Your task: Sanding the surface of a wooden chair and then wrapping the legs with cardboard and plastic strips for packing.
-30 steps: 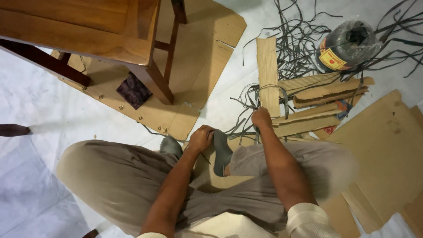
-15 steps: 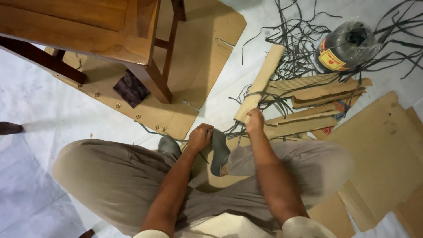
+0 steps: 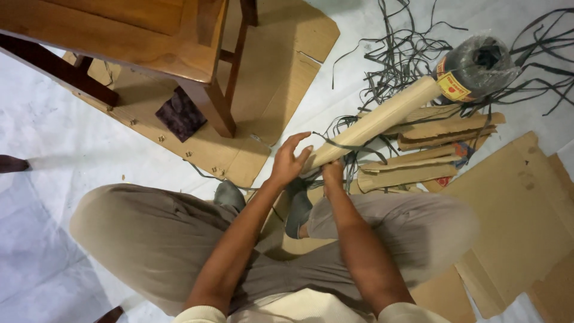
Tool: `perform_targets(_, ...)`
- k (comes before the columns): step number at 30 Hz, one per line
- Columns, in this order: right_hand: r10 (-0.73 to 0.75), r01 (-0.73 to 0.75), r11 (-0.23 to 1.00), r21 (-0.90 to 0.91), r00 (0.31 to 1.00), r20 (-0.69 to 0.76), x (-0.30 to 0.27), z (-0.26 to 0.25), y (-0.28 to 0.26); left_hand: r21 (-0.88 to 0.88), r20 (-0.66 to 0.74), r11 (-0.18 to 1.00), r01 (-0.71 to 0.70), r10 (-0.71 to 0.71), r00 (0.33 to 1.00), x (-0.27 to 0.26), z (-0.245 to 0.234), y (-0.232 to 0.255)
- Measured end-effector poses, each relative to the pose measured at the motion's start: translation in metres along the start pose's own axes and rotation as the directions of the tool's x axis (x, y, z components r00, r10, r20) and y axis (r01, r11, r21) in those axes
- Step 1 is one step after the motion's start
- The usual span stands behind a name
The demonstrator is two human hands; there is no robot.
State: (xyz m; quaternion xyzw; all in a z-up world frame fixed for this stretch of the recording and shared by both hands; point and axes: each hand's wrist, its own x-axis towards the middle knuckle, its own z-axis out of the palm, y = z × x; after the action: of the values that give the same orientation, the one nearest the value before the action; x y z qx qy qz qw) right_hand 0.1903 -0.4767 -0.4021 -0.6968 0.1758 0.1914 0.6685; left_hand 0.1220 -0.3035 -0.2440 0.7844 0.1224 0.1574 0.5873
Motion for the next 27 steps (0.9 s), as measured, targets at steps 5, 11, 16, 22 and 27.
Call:
perform_targets(5,0.014,-0.001,0.989,-0.146,0.996,0.087,0.002,0.010,0.036,0.040,0.152,0.998,-0.047,0.041,0.988,0.003,0.014,-0.031)
perform_targets(11,-0.283,0.460,0.692,-0.556,0.882,0.378,-0.050,0.029,-0.006,0.018,0.211,0.990,0.143,-0.144,0.967,-0.004,0.010,-0.018)
perform_targets(16,-0.315,0.500,0.659,-0.562,0.862,0.398,-0.065,0.038,-0.028,-0.157,0.144,0.980,0.121,-0.099,0.985,0.008,-0.002,-0.009)
perform_targets(22,-0.244,0.336,0.924,-0.183,0.886,0.393,-0.051,0.046,-0.036,-0.469,0.065,0.871,0.146,-0.131,0.989,0.018,-0.012,-0.002)
perform_targets(27,-0.101,-0.099,0.939,0.328,0.835,0.541,-0.043,0.038,-0.061,-0.528,-0.046,0.848,0.044,-0.081,0.996,0.023,-0.019,-0.024)
